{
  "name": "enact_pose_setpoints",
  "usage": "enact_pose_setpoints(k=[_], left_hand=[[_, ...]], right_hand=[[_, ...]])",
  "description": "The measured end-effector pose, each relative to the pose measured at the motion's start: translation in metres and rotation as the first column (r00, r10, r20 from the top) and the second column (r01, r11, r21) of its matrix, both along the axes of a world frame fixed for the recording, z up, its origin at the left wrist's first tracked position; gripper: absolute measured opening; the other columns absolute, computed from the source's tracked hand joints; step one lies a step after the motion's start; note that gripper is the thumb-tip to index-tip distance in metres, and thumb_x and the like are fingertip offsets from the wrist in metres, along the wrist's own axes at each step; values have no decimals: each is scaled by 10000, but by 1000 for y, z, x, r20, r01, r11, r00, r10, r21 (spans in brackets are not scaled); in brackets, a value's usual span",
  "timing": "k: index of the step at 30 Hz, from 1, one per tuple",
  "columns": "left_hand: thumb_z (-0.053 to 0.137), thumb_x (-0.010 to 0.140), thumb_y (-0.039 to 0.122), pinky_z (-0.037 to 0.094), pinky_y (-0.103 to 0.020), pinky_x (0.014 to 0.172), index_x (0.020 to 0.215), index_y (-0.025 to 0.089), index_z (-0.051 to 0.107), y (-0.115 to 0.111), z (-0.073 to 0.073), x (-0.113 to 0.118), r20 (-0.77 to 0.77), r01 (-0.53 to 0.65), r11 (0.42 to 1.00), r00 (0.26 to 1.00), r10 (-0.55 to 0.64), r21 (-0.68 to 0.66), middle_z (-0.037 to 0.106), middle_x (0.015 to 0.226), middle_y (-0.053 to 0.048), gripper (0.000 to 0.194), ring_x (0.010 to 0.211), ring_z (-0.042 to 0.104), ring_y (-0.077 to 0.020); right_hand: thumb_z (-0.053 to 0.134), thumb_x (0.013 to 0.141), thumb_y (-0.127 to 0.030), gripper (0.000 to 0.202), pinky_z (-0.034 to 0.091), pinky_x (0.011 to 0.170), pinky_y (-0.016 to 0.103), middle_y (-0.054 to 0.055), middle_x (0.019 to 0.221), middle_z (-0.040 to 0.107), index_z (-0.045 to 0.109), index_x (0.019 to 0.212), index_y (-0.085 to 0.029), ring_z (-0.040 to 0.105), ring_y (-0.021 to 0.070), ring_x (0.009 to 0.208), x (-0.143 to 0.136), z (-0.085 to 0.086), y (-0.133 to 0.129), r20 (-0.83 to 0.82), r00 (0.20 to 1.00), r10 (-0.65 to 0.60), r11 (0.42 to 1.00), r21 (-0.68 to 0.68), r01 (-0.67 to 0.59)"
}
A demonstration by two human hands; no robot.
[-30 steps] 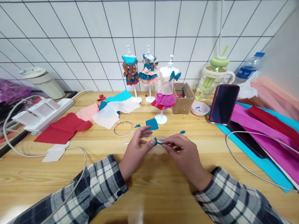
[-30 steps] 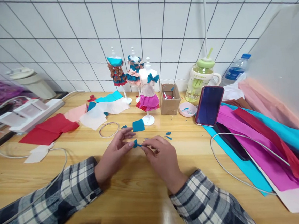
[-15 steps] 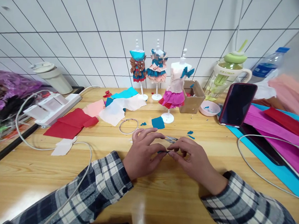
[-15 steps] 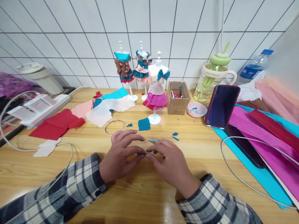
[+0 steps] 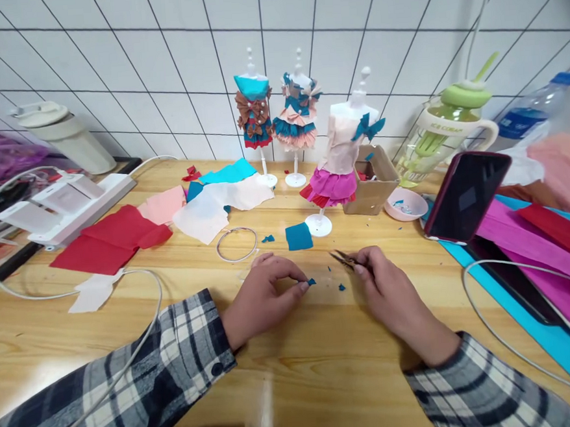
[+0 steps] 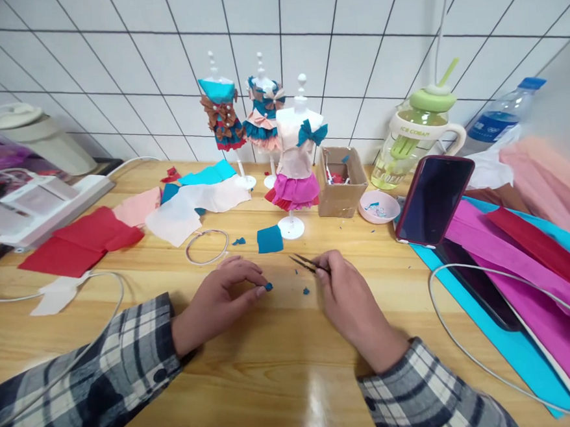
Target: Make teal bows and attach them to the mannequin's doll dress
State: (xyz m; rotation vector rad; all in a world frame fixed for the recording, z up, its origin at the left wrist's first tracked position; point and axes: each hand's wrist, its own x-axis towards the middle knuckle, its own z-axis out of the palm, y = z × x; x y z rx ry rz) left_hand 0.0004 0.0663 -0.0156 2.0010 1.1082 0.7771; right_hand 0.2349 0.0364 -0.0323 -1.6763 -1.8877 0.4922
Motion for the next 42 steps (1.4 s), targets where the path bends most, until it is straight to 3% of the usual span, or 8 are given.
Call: enact_pose_setpoints(k=[5,8,10,13,18,21,26,42], left_hand=[[646,799,318,472,-307,766,824,187,663,1,-7,-2,305,13,947,948,90,-322,698,852,-45,135,829,648,-199],[657,802,306,479,-274,739,851,180,644,-2,-10,-2,438,62,916,890,129,-396,696,870,-40,135,830,662,-184],[658,805,306,478,-272,746,847,173,642,-4,-10,-2,447,64,922,886,124,-383,689,868,-41,140,824,660,-178],[656,807,314,478,-280,765,841,169,644,-6,-8,-1,401,29,943,909,113,-331,678,852,-41,149,813,645,-174],[653,803,319,469,-287,786,811,164,649,-9,-3,1,292,1,972,954,70,-237,669,842,-44,155,827,615,-174],[645,806,303,469,-294,791,805,157,646,-12,-1,3,268,29,978,963,28,-207,672,844,-49,147,832,607,-175],[634,813,293,469,-304,802,841,152,642,-13,-2,4,261,57,977,965,-1,-207,669,873,-51,144,841,605,-173],[622,814,268,471,-316,802,841,160,650,-13,-4,5,156,99,989,984,-81,-114,657,858,-43,115,838,605,-171]], right_hand=[[447,875,-209,119,464,570,265,6,776,663,397,975,-253,636,166,652,-19,9,-27,-299,954,-23,999,-36,13],[440,865,-170,289,492,651,273,17,831,638,374,1131,-263,635,162,741,-31,13,-41,-444,895,41,998,55,-18],[423,890,-201,327,489,674,279,33,889,609,382,1210,-259,616,161,772,-36,14,-44,-454,887,80,997,48,-65],[356,945,-280,204,456,632,270,22,844,581,507,1078,-245,569,139,678,-39,14,-42,-401,911,93,986,-90,-140],[342,960,-391,198,369,581,275,-45,649,472,429,1054,-240,481,147,587,-44,15,-41,-337,938,81,952,-254,-173],[216,990,-388,253,358,617,281,-29,722,489,413,963,-233,486,144,645,-48,16,-43,-394,909,137,940,-237,-245],[240,988,-394,239,365,682,301,-5,819,538,409,1011,-227,518,158,722,-50,15,-43,-365,918,155,936,-243,-255],[231,985,-404,233,344,647,294,-18,775,513,391,983,-235,497,159,681,-50,14,-44,-329,931,160,932,-262,-252]])
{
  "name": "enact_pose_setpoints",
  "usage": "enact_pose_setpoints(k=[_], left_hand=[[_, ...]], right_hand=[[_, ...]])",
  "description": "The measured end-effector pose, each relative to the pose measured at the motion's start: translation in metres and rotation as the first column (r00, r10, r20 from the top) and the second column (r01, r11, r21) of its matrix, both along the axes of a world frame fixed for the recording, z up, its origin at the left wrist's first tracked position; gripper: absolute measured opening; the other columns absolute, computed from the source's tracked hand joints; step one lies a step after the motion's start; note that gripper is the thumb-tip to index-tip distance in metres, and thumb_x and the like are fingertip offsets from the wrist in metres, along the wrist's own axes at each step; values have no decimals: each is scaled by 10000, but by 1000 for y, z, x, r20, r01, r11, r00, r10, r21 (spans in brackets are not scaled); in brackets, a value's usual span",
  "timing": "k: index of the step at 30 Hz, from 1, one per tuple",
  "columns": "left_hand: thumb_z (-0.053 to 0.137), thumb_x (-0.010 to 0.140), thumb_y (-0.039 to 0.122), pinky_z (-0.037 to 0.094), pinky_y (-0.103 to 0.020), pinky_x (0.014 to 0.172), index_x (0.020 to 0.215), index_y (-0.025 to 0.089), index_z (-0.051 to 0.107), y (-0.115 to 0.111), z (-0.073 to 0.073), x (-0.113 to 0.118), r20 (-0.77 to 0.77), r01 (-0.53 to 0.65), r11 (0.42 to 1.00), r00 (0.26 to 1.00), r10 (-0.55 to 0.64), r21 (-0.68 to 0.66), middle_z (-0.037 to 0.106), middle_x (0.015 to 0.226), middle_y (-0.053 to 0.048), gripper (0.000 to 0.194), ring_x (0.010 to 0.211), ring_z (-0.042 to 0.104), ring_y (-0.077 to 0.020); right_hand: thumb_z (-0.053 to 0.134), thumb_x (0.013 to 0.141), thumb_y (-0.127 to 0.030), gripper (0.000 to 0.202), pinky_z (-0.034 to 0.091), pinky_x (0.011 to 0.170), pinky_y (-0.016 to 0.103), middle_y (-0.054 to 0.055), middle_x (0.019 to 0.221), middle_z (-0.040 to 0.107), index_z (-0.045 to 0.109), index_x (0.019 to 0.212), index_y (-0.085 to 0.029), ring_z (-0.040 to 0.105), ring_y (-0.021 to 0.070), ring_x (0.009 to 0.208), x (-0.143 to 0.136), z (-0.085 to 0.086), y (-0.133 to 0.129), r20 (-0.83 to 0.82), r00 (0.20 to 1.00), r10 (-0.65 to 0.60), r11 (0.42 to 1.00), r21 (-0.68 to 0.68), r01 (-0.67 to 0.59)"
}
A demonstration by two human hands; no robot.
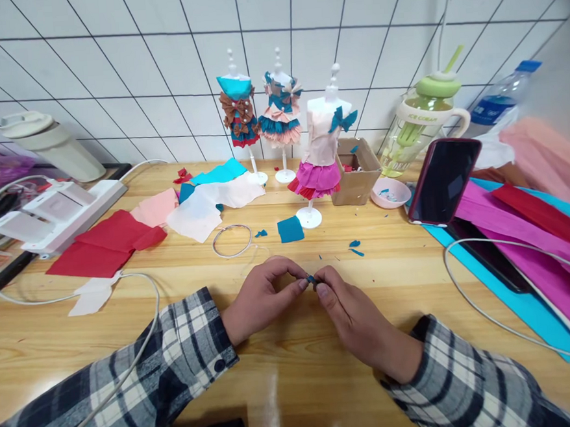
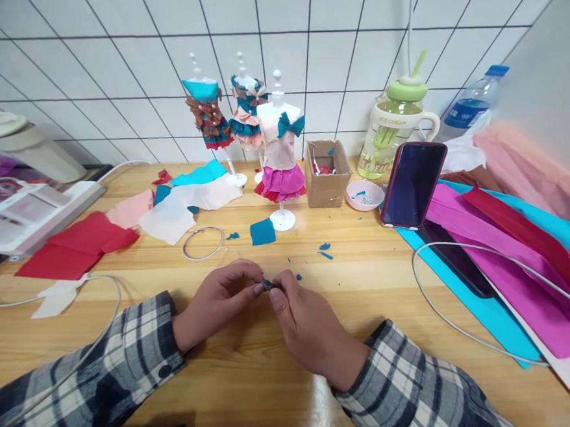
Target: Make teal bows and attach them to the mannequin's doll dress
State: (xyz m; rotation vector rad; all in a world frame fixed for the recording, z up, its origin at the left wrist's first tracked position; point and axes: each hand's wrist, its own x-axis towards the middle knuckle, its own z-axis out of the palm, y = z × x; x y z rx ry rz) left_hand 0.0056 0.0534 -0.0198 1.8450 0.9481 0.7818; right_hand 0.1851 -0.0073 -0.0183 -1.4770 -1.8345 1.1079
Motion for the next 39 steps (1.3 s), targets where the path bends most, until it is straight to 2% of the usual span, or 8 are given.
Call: enact_pose_setpoints(k=[21,27,30,32,34,36,39], left_hand=[[611,818,263,470,-320,820,857,163,657,-1,1,0,-26,12,1000,1000,-12,24,657,884,-52,117,867,605,-176],[607,823,258,474,-322,809,838,165,658,0,3,1,-37,22,997,999,-19,72,656,859,-53,107,841,597,-172],[606,835,259,478,-337,837,846,169,659,1,4,2,-8,15,993,1000,-15,119,661,876,-61,105,866,600,-178],[604,844,253,469,-354,886,858,183,666,2,5,0,27,19,980,999,-24,197,662,937,-68,94,933,597,-186],[614,842,248,437,-383,958,873,209,682,2,8,-3,39,48,947,997,-63,317,650,1013,-69,84,1029,572,-200],[625,835,253,394,-413,1013,877,240,704,1,11,-6,21,95,891,993,-117,444,634,1066,-66,90,1112,529,-221],[622,833,286,369,-426,1027,846,286,734,-2,14,-11,-20,166,811,982,-188,561,626,1080,-64,113,1150,491,-244]], right_hand=[[259,976,-377,212,338,639,290,-14,749,505,395,916,-226,483,162,676,1,-3,2,14,1000,2,1000,14,-2],[286,972,-364,221,326,594,271,-28,700,468,382,829,-225,438,142,630,2,-1,2,-34,999,-8,1000,24,9],[284,973,-388,245,330,574,262,-30,682,440,386,822,-224,419,135,620,2,-2,3,-107,993,-54,998,19,56],[285,965,-456,283,327,532,246,-38,664,406,400,852,-224,390,120,578,3,-5,5,-228,966,-119,993,-47,111],[295,937,-552,360,281,448,219,-58,619,358,435,914,-221,328,96,496,5,-5,8,-372,910,-183,968,-229,101],[390,884,-613,417,189,380,193,-80,574,320,481,969,-215,255,69,429,7,-3,11,-473,852,-224,899,-438,-7],[531,820,-602,428,82,353,178,-68,596,429,536,946,-193,202,31,393,11,5,11,-575,780,-246,756,-618,-217]])
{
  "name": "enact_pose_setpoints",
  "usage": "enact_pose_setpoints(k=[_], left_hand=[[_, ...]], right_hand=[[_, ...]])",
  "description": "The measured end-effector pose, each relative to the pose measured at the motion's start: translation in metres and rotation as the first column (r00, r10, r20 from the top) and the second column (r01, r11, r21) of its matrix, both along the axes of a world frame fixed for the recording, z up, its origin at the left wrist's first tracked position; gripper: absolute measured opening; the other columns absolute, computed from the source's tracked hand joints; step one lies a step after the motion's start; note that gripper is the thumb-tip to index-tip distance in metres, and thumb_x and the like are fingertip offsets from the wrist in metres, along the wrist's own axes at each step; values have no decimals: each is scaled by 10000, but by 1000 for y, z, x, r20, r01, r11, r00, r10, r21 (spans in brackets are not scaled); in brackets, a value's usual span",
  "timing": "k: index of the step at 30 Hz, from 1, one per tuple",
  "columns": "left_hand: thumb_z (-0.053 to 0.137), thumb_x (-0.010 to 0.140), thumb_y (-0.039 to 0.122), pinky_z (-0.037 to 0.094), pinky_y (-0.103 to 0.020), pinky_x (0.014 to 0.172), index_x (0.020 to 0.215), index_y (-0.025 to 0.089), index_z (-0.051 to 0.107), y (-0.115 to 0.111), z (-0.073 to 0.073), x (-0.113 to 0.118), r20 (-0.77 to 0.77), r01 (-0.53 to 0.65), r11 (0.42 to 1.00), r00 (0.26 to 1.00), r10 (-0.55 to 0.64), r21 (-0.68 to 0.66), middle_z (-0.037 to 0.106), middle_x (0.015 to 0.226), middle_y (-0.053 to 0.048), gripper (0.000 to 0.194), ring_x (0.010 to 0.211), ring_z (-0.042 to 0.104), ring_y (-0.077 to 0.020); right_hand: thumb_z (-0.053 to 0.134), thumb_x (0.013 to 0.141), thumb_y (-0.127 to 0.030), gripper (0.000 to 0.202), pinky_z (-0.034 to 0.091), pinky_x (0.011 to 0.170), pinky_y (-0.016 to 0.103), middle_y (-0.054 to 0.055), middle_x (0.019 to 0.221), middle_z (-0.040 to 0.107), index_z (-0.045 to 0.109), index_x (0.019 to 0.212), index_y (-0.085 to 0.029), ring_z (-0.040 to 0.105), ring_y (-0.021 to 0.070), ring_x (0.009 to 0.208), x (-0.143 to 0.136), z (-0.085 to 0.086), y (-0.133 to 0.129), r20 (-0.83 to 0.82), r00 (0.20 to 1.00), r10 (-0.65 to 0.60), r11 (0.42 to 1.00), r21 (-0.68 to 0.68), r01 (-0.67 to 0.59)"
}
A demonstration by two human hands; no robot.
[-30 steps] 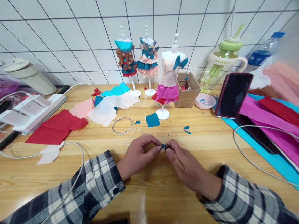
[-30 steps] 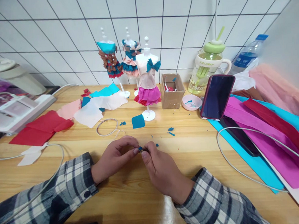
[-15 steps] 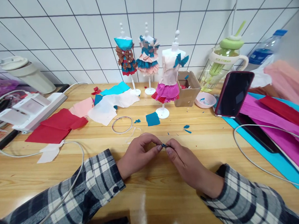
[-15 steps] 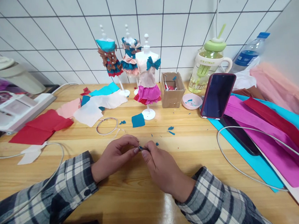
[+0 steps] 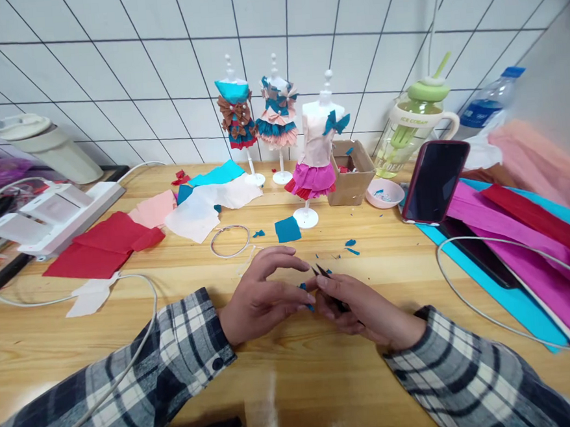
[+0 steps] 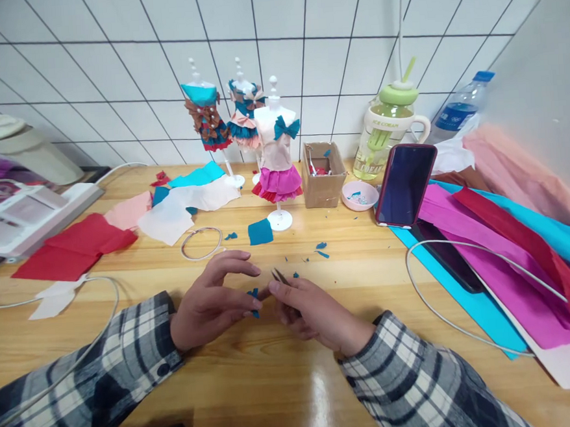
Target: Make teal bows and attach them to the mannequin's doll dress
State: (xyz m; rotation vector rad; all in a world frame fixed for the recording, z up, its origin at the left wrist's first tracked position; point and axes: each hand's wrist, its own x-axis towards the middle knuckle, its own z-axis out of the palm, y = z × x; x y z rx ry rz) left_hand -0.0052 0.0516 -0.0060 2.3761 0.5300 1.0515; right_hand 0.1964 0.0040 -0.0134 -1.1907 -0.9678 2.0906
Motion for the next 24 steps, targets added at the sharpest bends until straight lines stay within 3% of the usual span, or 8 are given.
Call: enact_pose_setpoints(k=[2,5,8,11,14,17,20,24], left_hand=[[622,828,310,363,-423,1021,818,326,747,-2,-1,-2,-25,33,998,999,-32,46,627,1076,-59,127,1149,479,-250],[614,827,299,275,-456,1074,838,404,745,-4,-5,-4,-100,98,990,991,-88,104,631,1088,-35,169,1137,480,-243],[609,824,287,160,-489,1118,864,453,733,-5,-8,-4,-193,132,986,975,-111,98,636,1099,-13,211,1126,491,-234],[597,834,327,169,-484,1117,865,427,735,-4,-6,-4,-204,140,990,970,-135,12,630,1107,-21,173,1158,474,-245],[491,878,475,332,-444,1035,1069,304,666,-2,-2,-2,-36,122,978,991,-130,-169,594,1137,-86,310,1127,494,-252],[414,854,627,418,-394,920,1097,197,584,-1,-1,2,12,-5,938,1000,10,-347,595,1059,-110,522,1016,535,-242],[528,809,602,404,-368,882,962,185,604,-2,-2,8,-169,-109,943,984,57,-314,622,976,-85,451,954,542,-230],[545,870,423,359,-349,848,904,195,621,-5,-7,13,-292,-160,964,952,94,-212,650,908,-53,243,903,552,-202]], right_hand=[[569,809,-574,411,52,351,175,-47,639,504,552,910,-176,178,12,384,1,5,-1,-125,990,60,993,-91,-71],[688,750,-478,382,53,349,163,-86,564,439,571,960,-180,161,6,382,2,8,-4,-234,967,104,982,-130,-137],[756,696,-399,376,67,346,164,-102,537,400,578,947,-184,186,6,383,2,6,-4,-252,962,103,986,-103,-132],[775,674,-381,345,95,346,172,-88,557,453,563,854,-175,216,7,383,3,2,-2,-198,977,79,995,-46,-89],[726,718,-401,304,155,359,179,-68,602,518,556,848,-185,258,23,394,4,-2,2,-33,997,-63,993,96,66],[686,743,-366,233,325,456,205,-20,702,594,582,832,-178,429,70,507,2,-6,5,197,930,-311,887,410,210],[663,749,-326,170,389,559,239,0,735,609,607,803,-175,483,107,609,-3,-7,2,329,853,-406,786,602,142],[628,772,-318,139,368,524,239,-6,705,604,615,795,-181,429,99,557,-7,-5,-4,371,826,-425,752,653,93]])
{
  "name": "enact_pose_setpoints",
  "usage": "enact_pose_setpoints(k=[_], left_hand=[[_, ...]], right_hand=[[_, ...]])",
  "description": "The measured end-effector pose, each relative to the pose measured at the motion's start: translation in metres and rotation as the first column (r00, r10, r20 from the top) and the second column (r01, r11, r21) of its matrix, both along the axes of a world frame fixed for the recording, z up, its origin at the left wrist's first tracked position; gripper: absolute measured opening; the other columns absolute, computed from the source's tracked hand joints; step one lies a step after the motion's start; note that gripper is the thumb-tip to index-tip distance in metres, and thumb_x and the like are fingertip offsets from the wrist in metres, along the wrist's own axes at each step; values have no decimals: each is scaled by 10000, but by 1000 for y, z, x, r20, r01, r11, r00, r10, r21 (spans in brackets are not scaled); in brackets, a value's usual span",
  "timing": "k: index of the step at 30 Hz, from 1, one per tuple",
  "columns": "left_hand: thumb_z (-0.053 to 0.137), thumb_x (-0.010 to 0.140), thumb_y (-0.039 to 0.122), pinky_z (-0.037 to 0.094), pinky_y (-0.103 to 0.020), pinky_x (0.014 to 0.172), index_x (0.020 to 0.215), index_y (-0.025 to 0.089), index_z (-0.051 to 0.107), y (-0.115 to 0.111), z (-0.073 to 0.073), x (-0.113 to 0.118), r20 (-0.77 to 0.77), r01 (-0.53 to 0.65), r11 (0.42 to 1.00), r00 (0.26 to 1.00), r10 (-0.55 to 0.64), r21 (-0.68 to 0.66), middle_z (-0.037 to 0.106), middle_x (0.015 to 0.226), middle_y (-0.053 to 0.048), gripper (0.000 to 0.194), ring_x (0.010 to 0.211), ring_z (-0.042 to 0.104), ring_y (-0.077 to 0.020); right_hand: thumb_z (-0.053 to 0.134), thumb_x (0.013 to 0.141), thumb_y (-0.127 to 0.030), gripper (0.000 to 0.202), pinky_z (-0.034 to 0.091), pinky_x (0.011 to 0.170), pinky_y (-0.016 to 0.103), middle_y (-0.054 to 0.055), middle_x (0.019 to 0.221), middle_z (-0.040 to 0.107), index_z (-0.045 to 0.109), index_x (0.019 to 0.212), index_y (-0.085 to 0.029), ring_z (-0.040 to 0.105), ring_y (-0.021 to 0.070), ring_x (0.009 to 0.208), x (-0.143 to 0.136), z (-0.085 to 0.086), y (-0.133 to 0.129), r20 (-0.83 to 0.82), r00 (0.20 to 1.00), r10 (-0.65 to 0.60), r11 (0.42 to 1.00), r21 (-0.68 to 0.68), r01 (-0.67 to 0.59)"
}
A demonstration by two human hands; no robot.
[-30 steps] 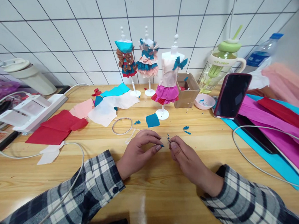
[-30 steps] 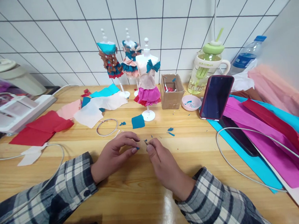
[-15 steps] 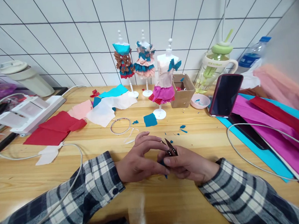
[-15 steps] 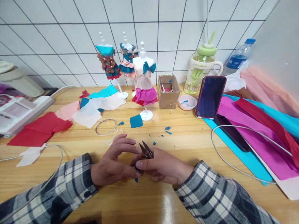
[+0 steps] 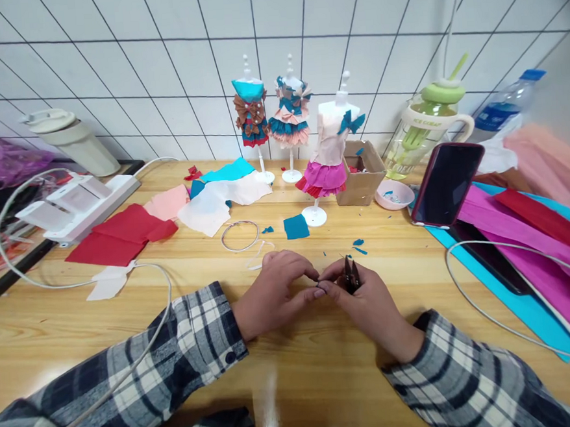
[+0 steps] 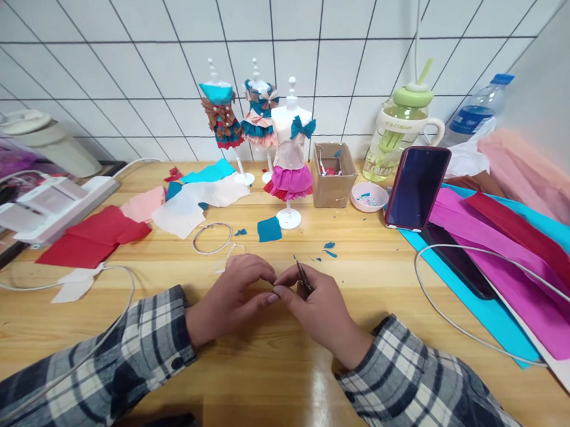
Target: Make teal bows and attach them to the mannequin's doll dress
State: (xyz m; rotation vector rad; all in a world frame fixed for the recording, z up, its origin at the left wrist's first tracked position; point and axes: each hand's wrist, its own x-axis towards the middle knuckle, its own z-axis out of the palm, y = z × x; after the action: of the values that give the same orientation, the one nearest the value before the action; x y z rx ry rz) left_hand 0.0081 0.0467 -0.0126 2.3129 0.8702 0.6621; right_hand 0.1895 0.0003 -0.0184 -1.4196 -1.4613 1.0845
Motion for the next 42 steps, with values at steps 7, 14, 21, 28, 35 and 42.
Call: enact_pose_setpoints(k=[7,14,21,28,35,42], left_hand=[[499,897,293,352,-335,822,908,200,629,3,-3,-3,-12,5,999,1000,-5,43,669,855,-36,159,840,571,-174],[512,879,288,342,-356,847,876,204,651,2,0,-4,-60,57,991,997,-50,123,657,800,-35,162,817,576,-171],[556,843,292,328,-386,892,866,201,668,3,2,-4,-106,22,986,994,-4,166,648,775,-30,145,804,575,-178],[578,842,379,289,-416,969,1022,217,643,0,4,-5,-62,41,987,998,-31,153,682,1002,-62,251,1020,570,-234],[555,879,305,392,-339,843,870,202,661,5,-3,-2,5,28,994,1000,-28,101,694,861,-32,148,860,617,-177],[586,848,248,449,-311,798,851,177,665,4,-3,-1,146,-103,993,983,109,-50,693,853,-41,107,828,615,-167]], right_hand=[[655,754,-336,392,370,507,220,-1,837,591,589,1115,-198,409,72,536,5,3,3,13,995,94,995,-36,-93],[659,735,-312,162,319,480,220,-13,685,595,643,824,-178,383,81,515,7,5,5,112,992,58,997,-57,-52],[611,761,-277,105,334,499,236,-17,682,595,637,813,-190,414,98,537,10,4,7,151,985,85,995,-67,-75],[623,762,-221,50,400,595,253,3,743,617,658,789,-198,512,125,649,6,4,4,206,977,54,996,61,-68],[623,770,-277,94,419,628,273,12,751,620,638,801,-190,540,143,679,5,1,5,85,995,44,999,4,-45],[314,958,-448,311,342,537,250,-37,652,445,525,944,-219,406,112,548,8,-3,2,-66,998,8,1000,-3,-9]])
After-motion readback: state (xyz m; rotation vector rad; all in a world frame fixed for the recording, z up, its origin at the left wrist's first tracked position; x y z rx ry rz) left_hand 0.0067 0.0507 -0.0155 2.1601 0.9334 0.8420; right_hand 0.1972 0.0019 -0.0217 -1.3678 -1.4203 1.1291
